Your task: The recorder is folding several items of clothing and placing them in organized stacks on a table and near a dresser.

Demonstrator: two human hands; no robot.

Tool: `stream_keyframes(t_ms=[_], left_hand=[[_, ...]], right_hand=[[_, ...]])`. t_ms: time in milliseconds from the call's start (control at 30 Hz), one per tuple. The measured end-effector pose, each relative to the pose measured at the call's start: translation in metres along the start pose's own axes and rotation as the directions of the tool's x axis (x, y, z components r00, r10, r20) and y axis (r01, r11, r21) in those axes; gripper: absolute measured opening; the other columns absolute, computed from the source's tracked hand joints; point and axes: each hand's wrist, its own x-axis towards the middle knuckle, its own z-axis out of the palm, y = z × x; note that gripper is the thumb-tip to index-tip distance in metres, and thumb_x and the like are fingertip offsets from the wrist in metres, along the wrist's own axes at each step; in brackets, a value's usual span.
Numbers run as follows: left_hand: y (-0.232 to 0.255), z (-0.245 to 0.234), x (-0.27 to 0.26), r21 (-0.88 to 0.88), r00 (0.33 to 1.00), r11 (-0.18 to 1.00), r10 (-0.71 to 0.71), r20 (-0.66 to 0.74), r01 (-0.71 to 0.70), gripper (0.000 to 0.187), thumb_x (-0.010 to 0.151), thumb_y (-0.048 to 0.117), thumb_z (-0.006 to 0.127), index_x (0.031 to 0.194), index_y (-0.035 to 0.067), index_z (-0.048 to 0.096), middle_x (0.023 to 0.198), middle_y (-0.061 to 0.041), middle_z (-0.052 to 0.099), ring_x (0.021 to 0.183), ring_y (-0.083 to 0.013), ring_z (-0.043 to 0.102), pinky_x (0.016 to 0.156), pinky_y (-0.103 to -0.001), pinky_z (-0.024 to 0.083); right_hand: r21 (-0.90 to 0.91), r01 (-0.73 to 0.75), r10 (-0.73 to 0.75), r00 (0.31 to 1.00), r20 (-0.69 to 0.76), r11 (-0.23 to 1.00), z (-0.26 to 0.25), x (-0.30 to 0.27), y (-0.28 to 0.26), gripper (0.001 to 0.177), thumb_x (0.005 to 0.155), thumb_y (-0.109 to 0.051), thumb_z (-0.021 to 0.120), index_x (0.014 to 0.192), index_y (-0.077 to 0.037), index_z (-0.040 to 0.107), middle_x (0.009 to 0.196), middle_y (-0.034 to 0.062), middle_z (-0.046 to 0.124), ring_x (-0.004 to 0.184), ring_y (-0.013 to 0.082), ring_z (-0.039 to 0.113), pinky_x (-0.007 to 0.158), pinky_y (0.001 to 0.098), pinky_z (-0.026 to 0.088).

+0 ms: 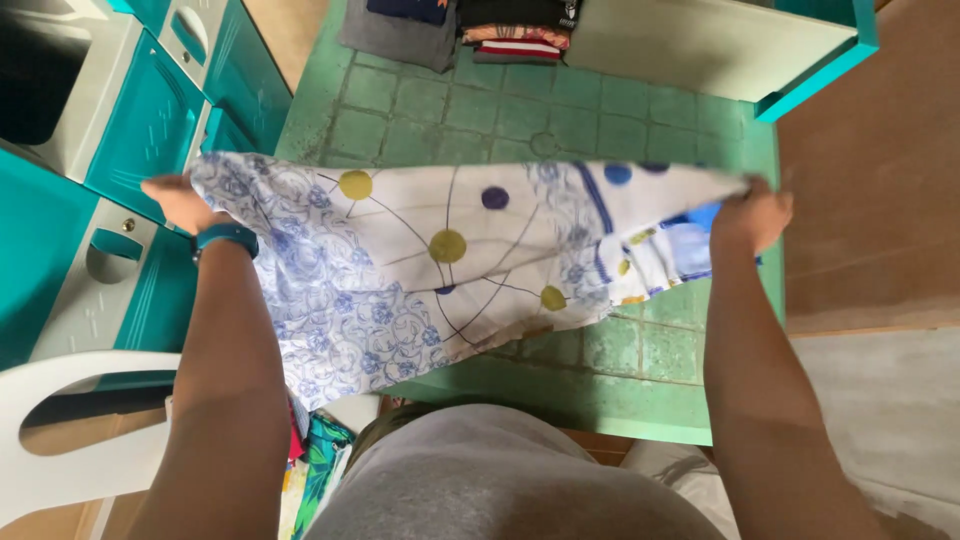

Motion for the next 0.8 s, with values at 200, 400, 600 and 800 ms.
stream_keyframes(t_ms=[200, 400, 600, 800], left_hand=[[0.037, -0.017, -0.099, 0.842, 0.954, 0.535, 0.283, -0.103, -0.067, 0.036, 0.077, 0.007, 0.065, 0.110, 0.017, 0.055, 0.119, -0.009, 0.060, 0.112, -0.0365, 0.057, 0.085, -0.049, 0.049], [-0.025, -0.024, -0.212, 0.534, 0.584, 0.236, 0.365, 0.726, -0.812, 0.042, 0.089, 0.029, 0.077, 0.127, 0.017, 0.062, 0.151, -0.022, 0.046, 0.144, -0.0418, 0.038, 0.117, -0.068, 0.019], [0.033, -0.046, -0.355, 0.050, 0.004, 0.242, -0.187, 0.982, -0.969, 0.088, 0.063, 0.060, 0.087, 0.132, 0.010, 0.061, 0.154, -0.022, 0.038, 0.143, -0.0455, 0.031, 0.110, -0.072, 0.018], [-0.032, -0.088, -0.395, -0.066, -0.113, 0.315, -0.133, 0.985, -0.947, 0.026, 0.088, 0.025, 0.070, 0.110, 0.013, 0.062, 0.139, -0.012, 0.057, 0.135, -0.0336, 0.048, 0.109, -0.053, 0.041]], right_hand=[[0.737, -0.011, -0.183, 0.966, 0.182, 0.676, -0.049, 0.054, -0.127, 0.055, 0.094, 0.003, 0.060, 0.146, -0.011, 0.052, 0.134, 0.0191, 0.066, 0.122, 0.0303, 0.066, 0.105, 0.0366, 0.053], [0.581, -0.167, -0.172, 0.859, 0.483, 0.797, 0.048, -0.055, -0.068, 0.077, 0.083, -0.012, 0.078, 0.151, 0.001, 0.043, 0.146, 0.0236, 0.057, 0.133, 0.0336, 0.058, 0.107, 0.0401, 0.047], [0.093, -0.718, 0.591, 0.632, 0.500, 0.689, 0.054, -0.218, -0.036, 0.102, 0.078, -0.036, 0.090, 0.150, -0.001, 0.028, 0.141, 0.0342, 0.039, 0.123, 0.0453, 0.045, 0.103, 0.0494, 0.040], [0.181, -0.963, 0.000, 0.185, 0.983, -0.200, 0.041, -0.188, -0.118, 0.062, 0.090, -0.020, 0.074, 0.140, 0.007, 0.049, 0.134, 0.0219, 0.060, 0.121, 0.0394, 0.060, 0.104, 0.0561, 0.050]])
